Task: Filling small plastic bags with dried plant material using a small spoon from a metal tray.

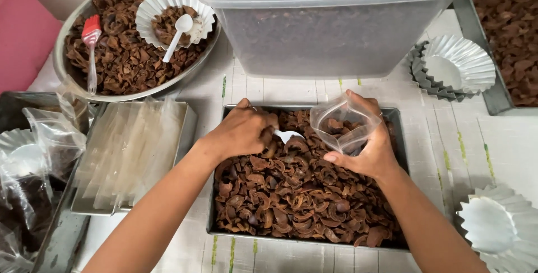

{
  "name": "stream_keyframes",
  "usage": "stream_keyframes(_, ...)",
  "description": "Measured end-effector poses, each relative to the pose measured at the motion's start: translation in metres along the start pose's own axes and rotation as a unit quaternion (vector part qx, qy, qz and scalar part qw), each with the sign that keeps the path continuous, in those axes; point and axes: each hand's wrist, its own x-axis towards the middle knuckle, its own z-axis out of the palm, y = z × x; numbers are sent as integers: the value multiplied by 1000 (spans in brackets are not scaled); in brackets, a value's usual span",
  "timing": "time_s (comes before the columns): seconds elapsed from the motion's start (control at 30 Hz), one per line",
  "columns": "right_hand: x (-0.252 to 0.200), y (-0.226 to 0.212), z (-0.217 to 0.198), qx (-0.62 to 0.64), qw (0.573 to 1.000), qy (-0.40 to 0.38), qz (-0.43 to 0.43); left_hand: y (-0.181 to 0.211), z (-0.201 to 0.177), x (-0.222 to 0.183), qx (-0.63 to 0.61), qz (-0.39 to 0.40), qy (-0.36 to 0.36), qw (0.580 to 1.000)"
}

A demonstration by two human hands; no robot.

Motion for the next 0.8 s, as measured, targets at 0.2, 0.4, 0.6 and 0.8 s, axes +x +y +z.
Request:
stream_keyframes(0.2, 2, -1, 0, -22, 1000, -5, 18, 17, 7, 9, -91, -55, -67, 992)
stream_keyframes(0.4, 3, -8, 1, -16, 1000, 3, 14, 6, 12, 18, -193, -126, -92, 969)
stream_keyframes(0.6, 4, -4, 0, 5, 1000, 6, 7, -2, -8, 13, -196, -143, -87, 966)
stream_keyframes(0.8, 3, -3, 0, 2, 1000, 8, 0, 5, -43, 0, -165, -136, -44, 976)
